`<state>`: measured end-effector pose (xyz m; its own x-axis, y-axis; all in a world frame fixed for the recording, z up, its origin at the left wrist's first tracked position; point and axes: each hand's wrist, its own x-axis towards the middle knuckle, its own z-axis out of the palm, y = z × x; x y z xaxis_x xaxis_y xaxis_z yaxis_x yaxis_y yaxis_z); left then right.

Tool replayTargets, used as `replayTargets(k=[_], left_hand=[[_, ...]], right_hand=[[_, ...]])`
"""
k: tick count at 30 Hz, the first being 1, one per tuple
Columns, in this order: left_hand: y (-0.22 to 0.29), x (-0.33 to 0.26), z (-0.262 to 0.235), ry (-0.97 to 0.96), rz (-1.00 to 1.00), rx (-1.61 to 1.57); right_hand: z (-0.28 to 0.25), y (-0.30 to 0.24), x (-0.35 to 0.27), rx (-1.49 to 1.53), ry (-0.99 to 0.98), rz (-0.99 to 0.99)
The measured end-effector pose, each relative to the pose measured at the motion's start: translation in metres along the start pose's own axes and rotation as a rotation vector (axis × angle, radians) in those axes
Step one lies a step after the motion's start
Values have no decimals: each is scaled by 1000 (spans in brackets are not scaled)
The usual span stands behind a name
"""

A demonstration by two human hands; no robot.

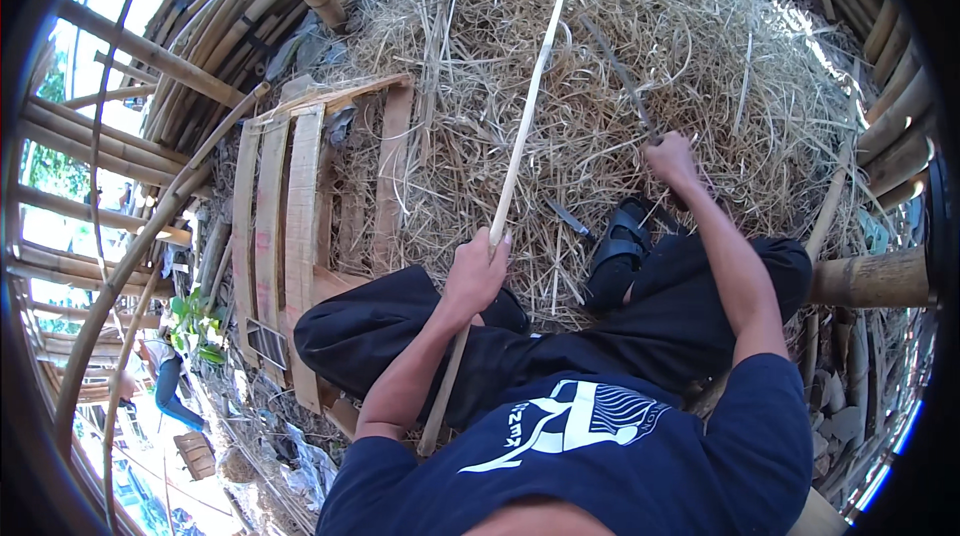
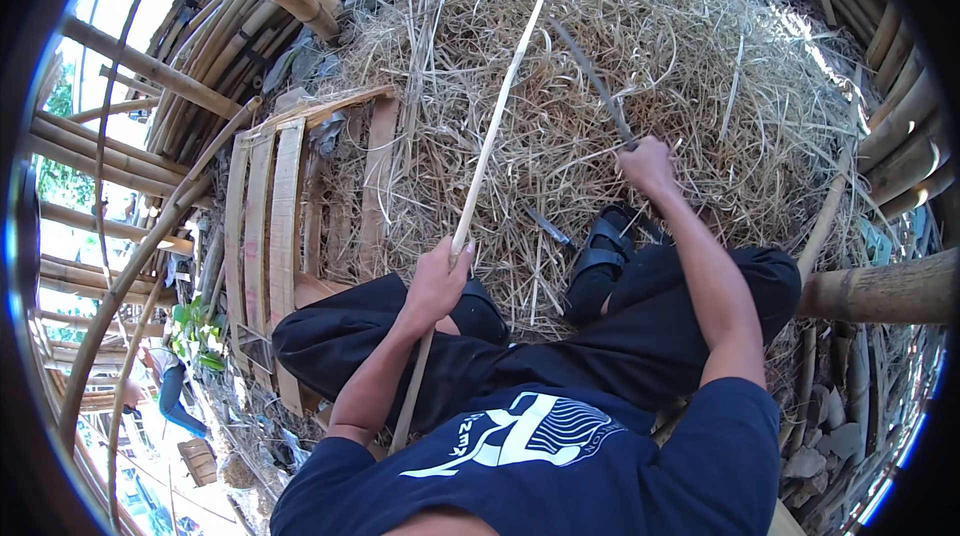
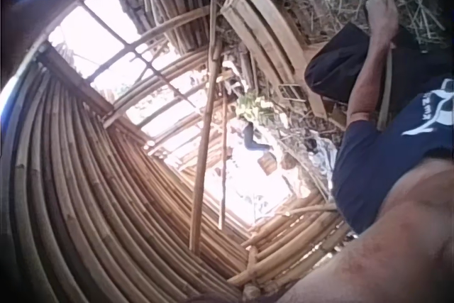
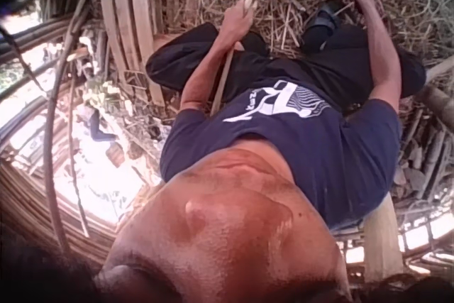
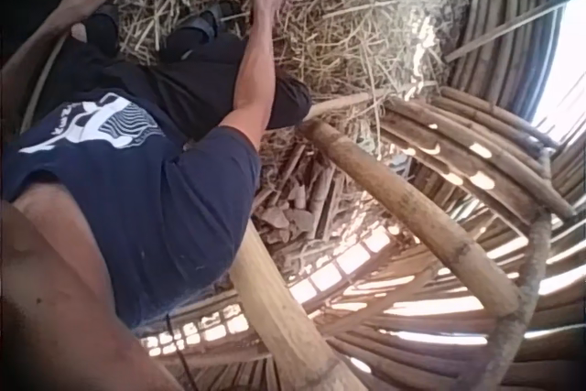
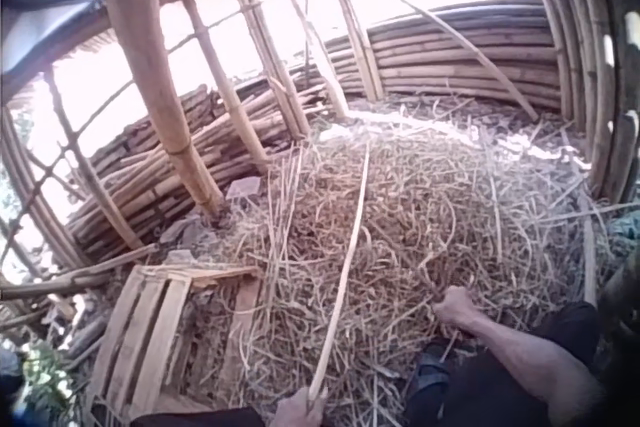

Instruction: The person uses a machete to shave and smooth a thin strip of wood while sitting over a pile of straw.

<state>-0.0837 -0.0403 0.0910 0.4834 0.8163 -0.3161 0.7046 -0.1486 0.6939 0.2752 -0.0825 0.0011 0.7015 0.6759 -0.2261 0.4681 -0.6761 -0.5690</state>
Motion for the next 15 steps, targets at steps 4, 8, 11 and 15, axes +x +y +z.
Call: replayTargets(k=[4, 8, 11, 15], left_hand=[[2, 4, 1, 11, 22, -85], [-13, 11, 9, -4, 25, -225], [-10, 12, 3, -148, -115, -509], [-12, 14, 4, -198, -114, -600]], right_hand=[[-2, -43, -29, 26, -234, -108], [0, -73, -62, 151, -268, -289], [6, -82, -82, 82, -389, -375], [15, -77, -103, -70, -344, -567]])
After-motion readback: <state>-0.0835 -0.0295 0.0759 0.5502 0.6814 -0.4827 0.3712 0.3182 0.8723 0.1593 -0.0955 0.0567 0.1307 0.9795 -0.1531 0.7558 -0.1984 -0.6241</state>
